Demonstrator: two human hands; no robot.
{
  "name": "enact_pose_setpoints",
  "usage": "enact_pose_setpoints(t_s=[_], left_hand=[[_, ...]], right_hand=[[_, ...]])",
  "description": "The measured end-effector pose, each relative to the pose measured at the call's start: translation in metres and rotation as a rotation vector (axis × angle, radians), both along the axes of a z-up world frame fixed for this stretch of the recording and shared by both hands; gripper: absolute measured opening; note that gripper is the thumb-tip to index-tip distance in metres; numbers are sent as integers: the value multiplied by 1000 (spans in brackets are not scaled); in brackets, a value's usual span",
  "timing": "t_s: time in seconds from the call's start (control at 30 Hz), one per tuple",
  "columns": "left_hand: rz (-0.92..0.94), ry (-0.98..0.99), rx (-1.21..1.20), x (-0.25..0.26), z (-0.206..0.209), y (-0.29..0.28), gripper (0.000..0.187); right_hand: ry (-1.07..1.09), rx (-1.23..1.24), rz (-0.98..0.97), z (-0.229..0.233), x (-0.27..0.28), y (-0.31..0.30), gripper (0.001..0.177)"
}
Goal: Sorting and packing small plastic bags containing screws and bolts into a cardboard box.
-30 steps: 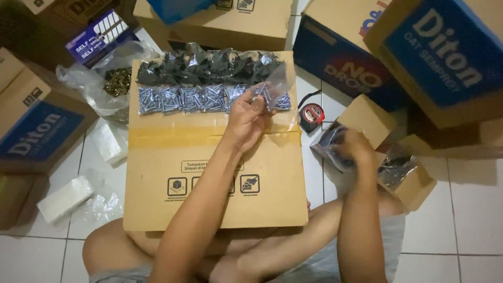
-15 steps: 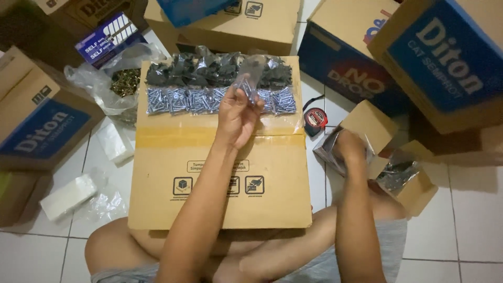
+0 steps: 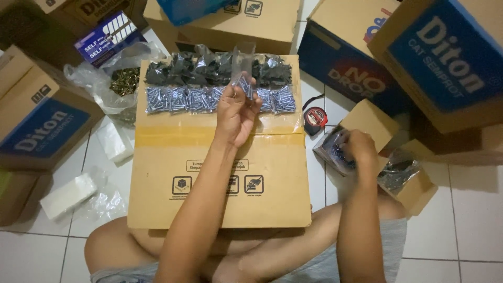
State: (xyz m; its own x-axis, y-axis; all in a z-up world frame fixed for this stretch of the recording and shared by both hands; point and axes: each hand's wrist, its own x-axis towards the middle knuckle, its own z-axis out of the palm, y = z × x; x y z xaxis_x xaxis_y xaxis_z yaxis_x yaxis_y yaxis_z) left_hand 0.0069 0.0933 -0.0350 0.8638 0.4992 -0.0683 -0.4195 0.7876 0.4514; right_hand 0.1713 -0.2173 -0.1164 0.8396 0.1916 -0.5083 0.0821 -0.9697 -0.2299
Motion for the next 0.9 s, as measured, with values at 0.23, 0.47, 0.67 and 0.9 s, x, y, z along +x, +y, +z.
enact_pose_setpoints(t_s=[0.23,0.47,0.67,0.9], left_hand=[[-90,64,136,4,4,-34,26],[-480,142,303,-3,28,-82,39],[-621,153,376,-4,25,-93,40],[-533,120,223,-3,-3,-105,50]], right_hand=[[-71,77,134,49,-12,-18,28],[-541,1038,139,187,-81,-4,19],[-676,948,253,222,-114,8,22],[-531,996,502,212,-98,8,13]])
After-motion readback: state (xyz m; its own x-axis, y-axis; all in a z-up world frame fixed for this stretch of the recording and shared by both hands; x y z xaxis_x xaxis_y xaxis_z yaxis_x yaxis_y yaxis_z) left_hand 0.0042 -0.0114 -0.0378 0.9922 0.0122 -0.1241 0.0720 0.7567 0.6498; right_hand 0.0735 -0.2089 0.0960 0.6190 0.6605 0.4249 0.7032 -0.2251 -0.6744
